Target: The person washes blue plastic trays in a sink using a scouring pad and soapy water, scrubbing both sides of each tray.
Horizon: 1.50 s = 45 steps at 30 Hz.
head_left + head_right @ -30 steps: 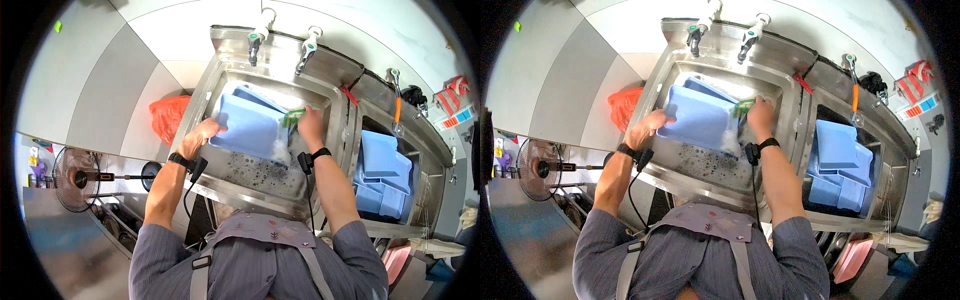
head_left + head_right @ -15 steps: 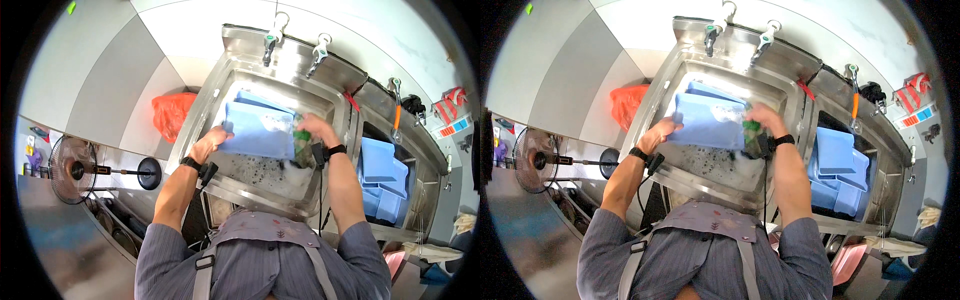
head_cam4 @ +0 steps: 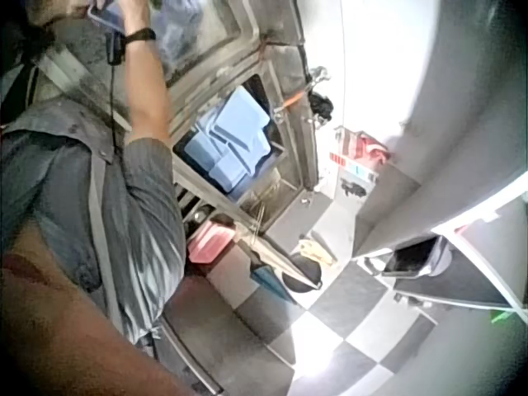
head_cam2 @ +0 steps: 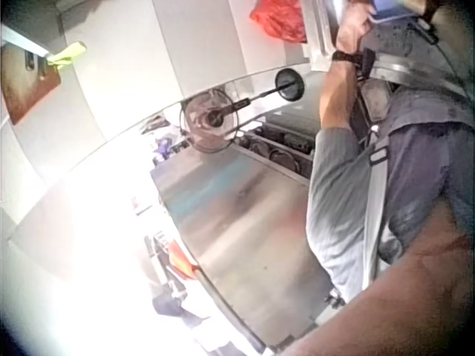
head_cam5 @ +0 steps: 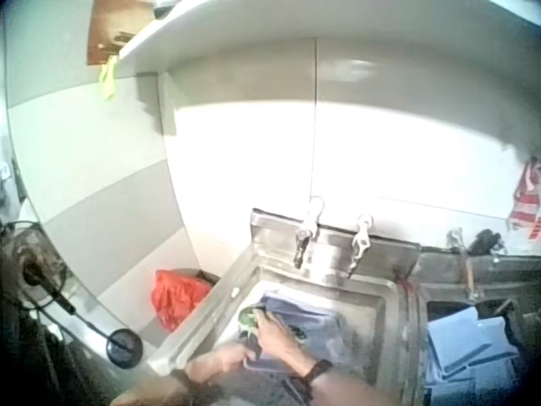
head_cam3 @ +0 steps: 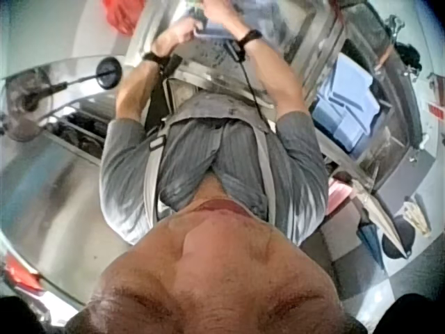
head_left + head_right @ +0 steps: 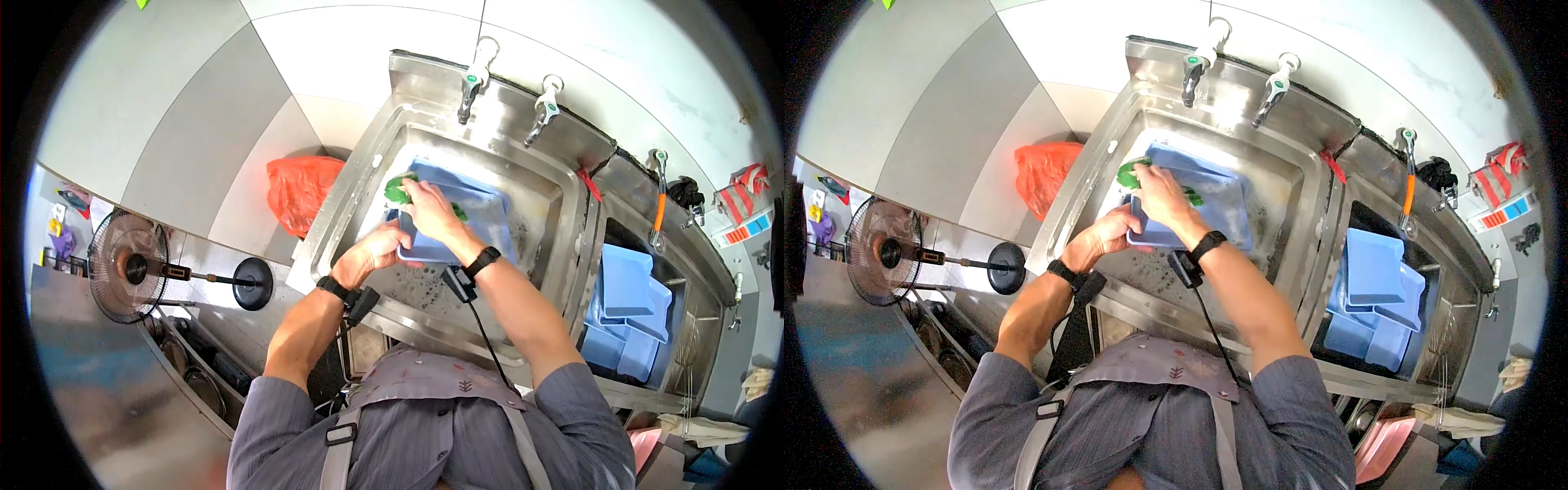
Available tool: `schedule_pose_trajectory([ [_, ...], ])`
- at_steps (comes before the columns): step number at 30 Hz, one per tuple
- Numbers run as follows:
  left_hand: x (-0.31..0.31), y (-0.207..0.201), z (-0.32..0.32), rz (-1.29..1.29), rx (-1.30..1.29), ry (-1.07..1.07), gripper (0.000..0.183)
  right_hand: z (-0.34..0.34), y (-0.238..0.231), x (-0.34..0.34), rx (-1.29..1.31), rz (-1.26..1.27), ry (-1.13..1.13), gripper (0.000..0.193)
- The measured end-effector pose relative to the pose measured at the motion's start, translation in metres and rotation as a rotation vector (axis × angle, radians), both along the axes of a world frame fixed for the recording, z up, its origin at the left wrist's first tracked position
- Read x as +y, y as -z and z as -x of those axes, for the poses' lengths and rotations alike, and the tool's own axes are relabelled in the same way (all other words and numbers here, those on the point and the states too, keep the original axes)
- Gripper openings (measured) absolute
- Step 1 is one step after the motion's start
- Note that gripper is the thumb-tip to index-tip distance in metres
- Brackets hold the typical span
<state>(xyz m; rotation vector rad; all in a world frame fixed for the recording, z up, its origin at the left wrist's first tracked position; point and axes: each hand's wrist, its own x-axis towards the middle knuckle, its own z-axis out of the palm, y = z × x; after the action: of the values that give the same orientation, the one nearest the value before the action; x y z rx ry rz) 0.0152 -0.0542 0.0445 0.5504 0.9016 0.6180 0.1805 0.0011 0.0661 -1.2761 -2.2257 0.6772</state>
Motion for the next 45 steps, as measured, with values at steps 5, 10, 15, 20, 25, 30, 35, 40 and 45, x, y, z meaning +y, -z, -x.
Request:
schedule_pose_trajectory([
  [5,-0.011,0.011,0.001,-0.001,0.044,-0.013,0.063,-0.009,-0.007,0.013,-0.195,-0.323,-0.086,0.06],
  [10,-0.009,0.007,-0.007,-0.018,0.108,0.022,0.068,-0.019,-0.003,0.043,-0.174,-0.184,-0.261,0.051],
  [15,-0.011,0.007,-0.006,-0.089,0.06,-0.02,0.072,-0.031,-0.004,0.044,-0.136,-0.097,-0.073,0.042],
  [20,-0.012,-0.019,-0.007,-0.111,0.027,-0.137,0.078,-0.097,0.034,0.051,-0.196,-0.209,0.112,0.059],
  [25,-0.013,0.001,0.014,-0.211,0.109,-0.167,0.076,-0.147,0.042,0.029,-0.27,-0.136,0.275,0.065],
  [30,-0.015,-0.002,-0.006,-0.153,0.1,-0.241,0.071,-0.145,0.064,0.023,-0.441,-0.07,0.418,0.047],
  [35,-0.011,-0.016,-0.016,-0.109,-0.008,-0.127,0.074,-0.09,0.068,0.025,-0.146,0.098,0.451,0.044],
  [40,-0.015,-0.001,-0.005,-0.177,-0.077,-0.077,0.075,-0.02,0.028,0.003,-0.044,-0.033,0.198,0.042],
  [45,-0.009,0.001,0.006,-0.06,-0.371,-0.098,0.092,0.003,0.0,-0.023,0.012,0.059,-0.06,0.033],
])
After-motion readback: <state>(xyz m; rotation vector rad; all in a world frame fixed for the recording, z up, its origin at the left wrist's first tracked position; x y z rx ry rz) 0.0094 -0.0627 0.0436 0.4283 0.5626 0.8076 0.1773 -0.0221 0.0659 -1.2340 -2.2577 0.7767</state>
